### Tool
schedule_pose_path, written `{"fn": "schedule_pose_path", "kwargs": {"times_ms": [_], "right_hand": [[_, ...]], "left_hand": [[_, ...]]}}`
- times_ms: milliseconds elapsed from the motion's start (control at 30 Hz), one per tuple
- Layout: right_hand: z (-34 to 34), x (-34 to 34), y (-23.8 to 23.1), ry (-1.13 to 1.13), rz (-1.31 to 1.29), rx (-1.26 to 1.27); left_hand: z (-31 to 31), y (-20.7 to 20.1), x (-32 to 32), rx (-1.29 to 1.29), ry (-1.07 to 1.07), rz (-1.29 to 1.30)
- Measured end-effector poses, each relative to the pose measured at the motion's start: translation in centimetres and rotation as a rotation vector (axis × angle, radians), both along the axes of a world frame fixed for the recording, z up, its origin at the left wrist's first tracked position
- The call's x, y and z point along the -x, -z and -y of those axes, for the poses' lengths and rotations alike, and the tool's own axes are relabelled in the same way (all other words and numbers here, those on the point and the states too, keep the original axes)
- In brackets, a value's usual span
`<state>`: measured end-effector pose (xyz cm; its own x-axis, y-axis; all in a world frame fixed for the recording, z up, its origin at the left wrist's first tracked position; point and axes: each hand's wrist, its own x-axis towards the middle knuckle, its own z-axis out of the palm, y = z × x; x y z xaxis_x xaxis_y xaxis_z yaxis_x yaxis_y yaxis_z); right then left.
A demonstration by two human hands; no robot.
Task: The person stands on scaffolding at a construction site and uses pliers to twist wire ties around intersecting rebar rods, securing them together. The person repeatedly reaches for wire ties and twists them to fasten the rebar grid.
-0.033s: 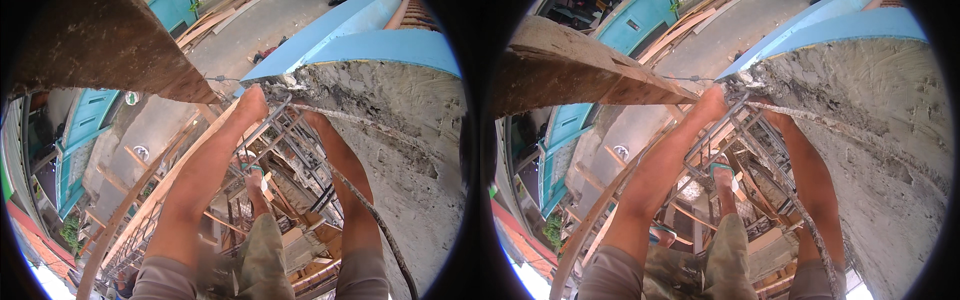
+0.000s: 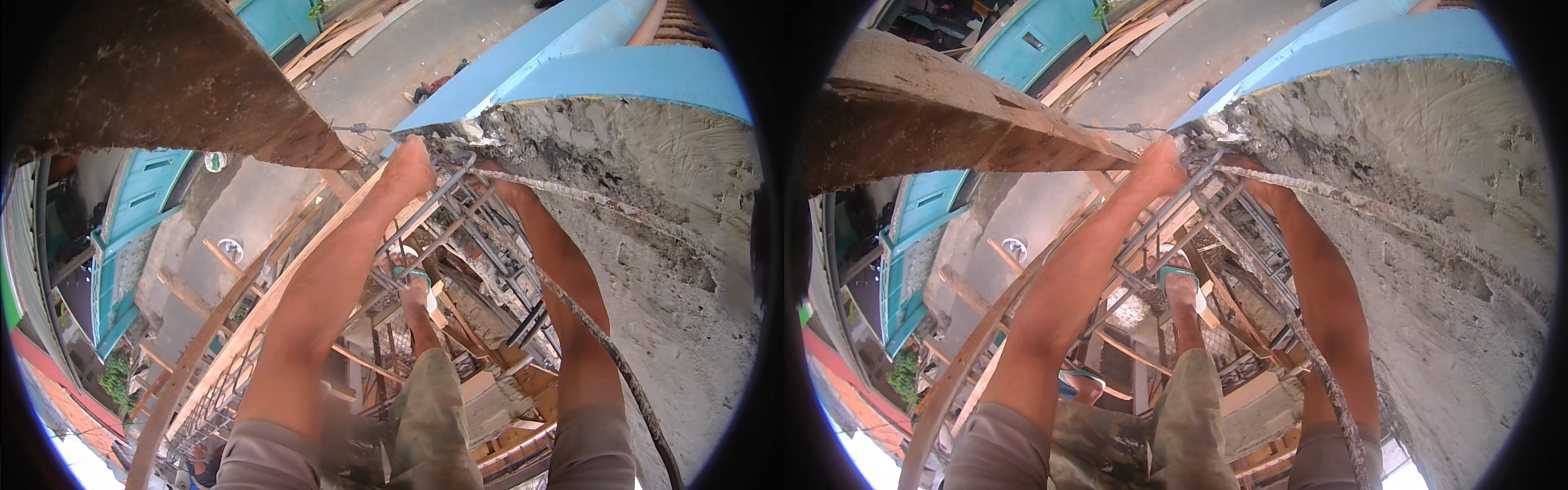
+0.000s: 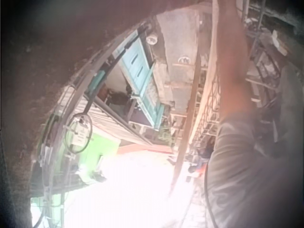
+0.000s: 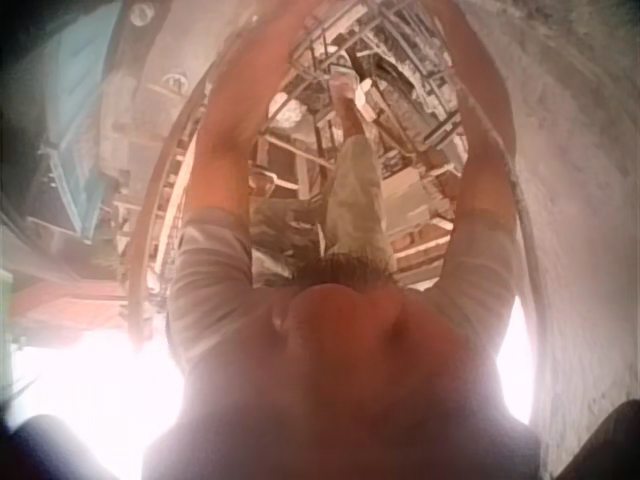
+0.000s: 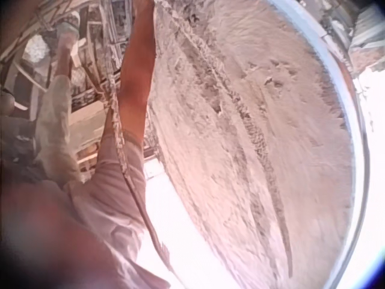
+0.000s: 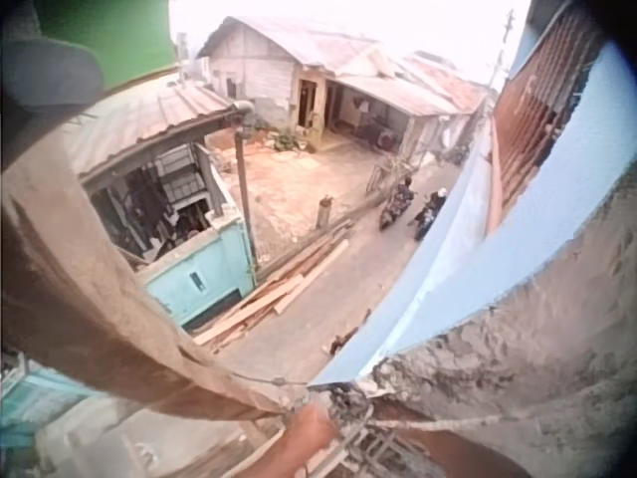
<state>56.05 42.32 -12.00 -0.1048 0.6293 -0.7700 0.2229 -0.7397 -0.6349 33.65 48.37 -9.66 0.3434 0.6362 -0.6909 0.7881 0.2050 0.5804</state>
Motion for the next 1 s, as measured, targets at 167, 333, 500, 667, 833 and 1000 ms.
{"fn": "schedule_pose_path", "kwargs": {"times_ms": [167, 333, 500, 667, 833, 1000], "right_hand": [[-0.1, 0.5, -0.2, 0.034, -0.097, -0.043], [-0.1, 1.1, -0.3, 0.04, -0.155, -0.053], [-0.3, 1.3, 0.1, 0.043, -0.192, -0.053], [-0.8, 1.5, 0.2, 0.04, -0.225, -0.046], [-1.0, 2.2, -0.1, 0.013, -0.261, -0.042], [-1.5, 2.2, 0.5, -0.005, -0.258, -0.021]], "left_hand": [[0.5, -0.7, -0.4, -0.083, -0.087, 0.035], [0.7, -1.9, -0.8, -0.11, -0.095, 0.156], [0.8, -0.9, 0.5, -0.128, -0.045, 0.104], [0.6, 0.6, 2.9, -0.071, 0.058, 0.18], [1.5, 0.8, 0.5, -0.264, 0.149, 0.124], [2.3, 0.4, 0.4, -0.172, 0.093, 0.087]]}}
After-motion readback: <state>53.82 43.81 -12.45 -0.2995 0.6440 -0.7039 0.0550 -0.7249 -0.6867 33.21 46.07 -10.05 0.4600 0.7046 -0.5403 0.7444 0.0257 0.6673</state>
